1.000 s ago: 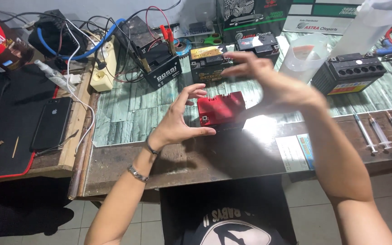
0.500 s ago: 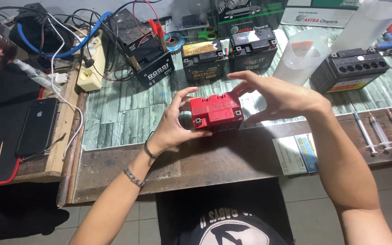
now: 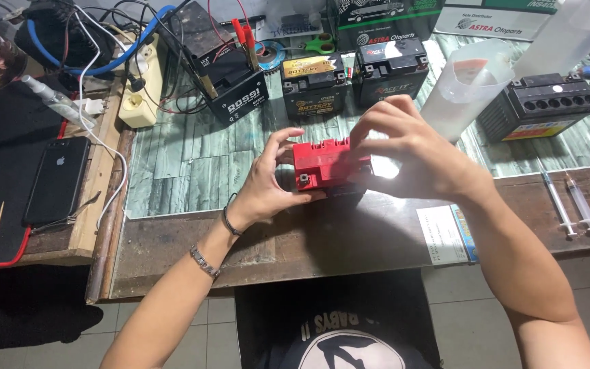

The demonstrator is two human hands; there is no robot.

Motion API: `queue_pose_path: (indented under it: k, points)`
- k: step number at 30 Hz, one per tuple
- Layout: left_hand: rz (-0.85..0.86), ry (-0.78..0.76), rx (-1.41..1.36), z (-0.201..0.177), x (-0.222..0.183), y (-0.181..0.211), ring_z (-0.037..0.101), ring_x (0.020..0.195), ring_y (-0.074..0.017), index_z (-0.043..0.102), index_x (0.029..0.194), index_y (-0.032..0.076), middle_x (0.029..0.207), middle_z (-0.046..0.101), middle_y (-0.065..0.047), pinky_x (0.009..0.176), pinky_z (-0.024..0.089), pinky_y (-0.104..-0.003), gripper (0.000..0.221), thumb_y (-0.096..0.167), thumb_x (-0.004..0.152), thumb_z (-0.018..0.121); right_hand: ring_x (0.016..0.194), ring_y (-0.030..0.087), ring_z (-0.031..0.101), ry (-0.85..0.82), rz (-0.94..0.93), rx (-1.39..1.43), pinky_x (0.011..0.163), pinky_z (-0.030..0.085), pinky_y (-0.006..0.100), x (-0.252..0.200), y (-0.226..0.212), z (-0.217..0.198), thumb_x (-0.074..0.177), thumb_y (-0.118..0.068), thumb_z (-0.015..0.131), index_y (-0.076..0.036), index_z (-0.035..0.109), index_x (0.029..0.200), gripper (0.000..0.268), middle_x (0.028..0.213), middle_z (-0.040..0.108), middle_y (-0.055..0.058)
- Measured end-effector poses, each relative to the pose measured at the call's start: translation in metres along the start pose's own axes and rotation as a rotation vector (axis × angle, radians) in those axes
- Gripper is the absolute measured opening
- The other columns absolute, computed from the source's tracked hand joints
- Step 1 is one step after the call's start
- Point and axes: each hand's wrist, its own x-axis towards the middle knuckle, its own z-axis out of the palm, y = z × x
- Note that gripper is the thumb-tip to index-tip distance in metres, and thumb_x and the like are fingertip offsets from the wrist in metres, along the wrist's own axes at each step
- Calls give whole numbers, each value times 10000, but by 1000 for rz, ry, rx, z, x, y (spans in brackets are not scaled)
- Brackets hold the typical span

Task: Opening the top cover of a lead-acid battery using a screwdriver and a utility knife to access the cells.

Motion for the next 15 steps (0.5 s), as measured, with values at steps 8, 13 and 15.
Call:
queue_pose_path:
  k: [8, 13, 15]
  points:
    - [-10, -4, 3, 0, -1, 2, 663, 1215, -270, 377, 1430, 75, 1491, 444, -123, 1199, 427, -416, 942, 273, 701, 940, 919, 247, 582, 72, -128, -104, 990, 341, 474, 7, -14, 2, 947, -183, 812, -111, 744, 892, 113, 958, 659, 34]
    - [-4, -9, 1, 0, 0, 2, 688, 1177, -253, 383, 1426, 83, 1481, 455, -110, 1197, 422, -407, 935, 273, 702, 943, 892, 238, 585, 101, -148, -112, 981, 352, 471, 11, -17, 1, 952, -143, 815, -105, 719, 806, 179, 934, 646, 28]
    - [0, -10, 2, -1, -1, 2, 661, 1222, -258, 387, 1430, 85, 1482, 454, -106, 1200, 421, -405, 932, 280, 706, 940, 882, 225, 591, 111, -154, -115, 978, 353, 464, 11, -17, 3, 945, -136, 828, -122, 723, 785, 192, 918, 659, 8]
